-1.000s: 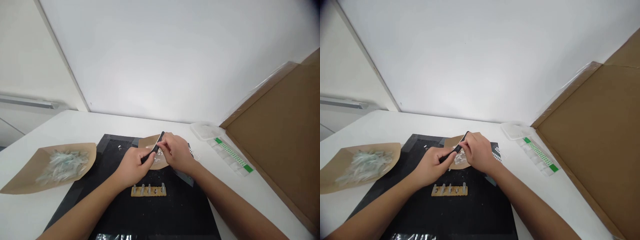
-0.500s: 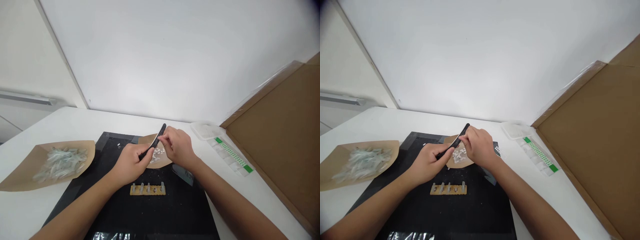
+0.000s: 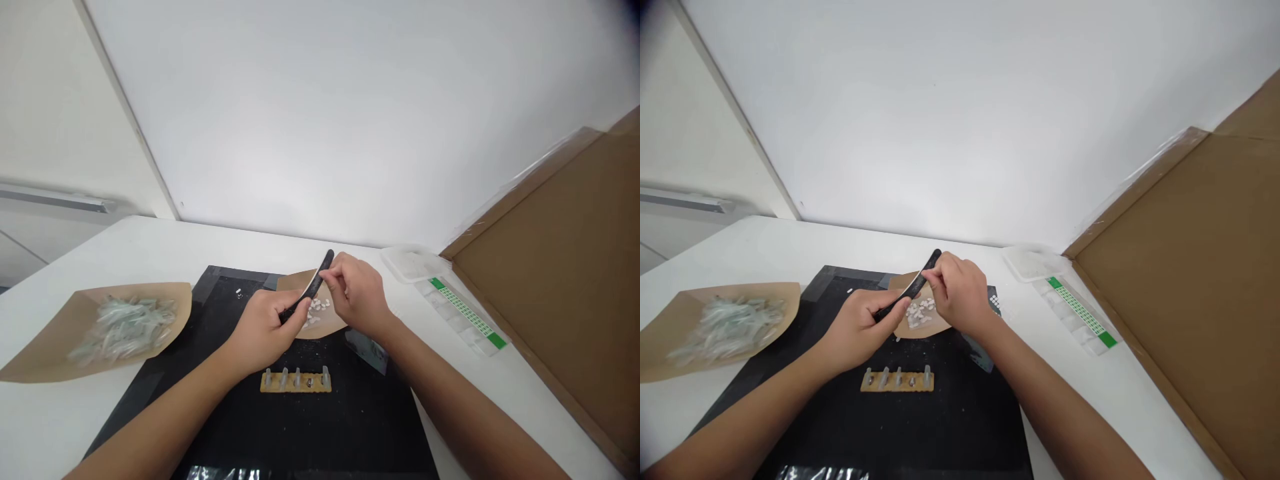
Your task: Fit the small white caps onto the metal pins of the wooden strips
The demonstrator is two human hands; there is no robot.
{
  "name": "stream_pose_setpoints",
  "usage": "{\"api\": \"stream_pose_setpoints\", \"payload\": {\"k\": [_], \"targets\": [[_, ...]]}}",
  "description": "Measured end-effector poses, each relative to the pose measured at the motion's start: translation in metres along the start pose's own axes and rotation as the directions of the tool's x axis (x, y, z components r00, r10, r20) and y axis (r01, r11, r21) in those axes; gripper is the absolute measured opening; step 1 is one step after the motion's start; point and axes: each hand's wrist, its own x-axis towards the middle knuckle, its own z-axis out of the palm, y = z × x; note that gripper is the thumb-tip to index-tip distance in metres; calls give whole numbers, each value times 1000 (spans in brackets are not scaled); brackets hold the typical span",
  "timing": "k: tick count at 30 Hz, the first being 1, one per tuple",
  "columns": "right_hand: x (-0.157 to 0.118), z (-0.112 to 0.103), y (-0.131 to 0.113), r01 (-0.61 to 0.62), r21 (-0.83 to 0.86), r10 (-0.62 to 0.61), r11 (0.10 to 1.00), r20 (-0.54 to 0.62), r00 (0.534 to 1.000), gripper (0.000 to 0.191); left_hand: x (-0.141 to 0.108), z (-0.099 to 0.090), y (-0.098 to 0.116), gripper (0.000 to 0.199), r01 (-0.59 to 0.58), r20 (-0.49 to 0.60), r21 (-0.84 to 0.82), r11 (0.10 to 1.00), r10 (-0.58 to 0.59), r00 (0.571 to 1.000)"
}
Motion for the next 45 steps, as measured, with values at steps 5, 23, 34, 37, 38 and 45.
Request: {"api": "stream_pose_setpoints", "payload": {"k": [5,23,34,37,38,45], "targets": [[-2,-4,-8,11,36,-12,999,30,999,28,-2,0,5,41,-7,-26,-8,1000,7,1000],[6,-9,-14,-13,42,17,999,-78,997,30,-3,-2,18,41,-36,-117,3,999,37,992],[6,-8,-15,10,64,-9,998,-8,1000,28,-2,0,13,39,-31,-110,-15,999,29,993],[6,-6,-15,12,72,-13,997,7,1000,29,-2,1,13,40,-18,-106,-15,1000,17,994],[5,-5,-15,-6,70,8,998,-22,1000,30,-2,1,13,40,-12,-105,-16,1000,11,994],[-1,-1,-17,-20,119,19,993,12,1000,28,-2,1,8,40,15,-89,-34,999,-18,996]]}}
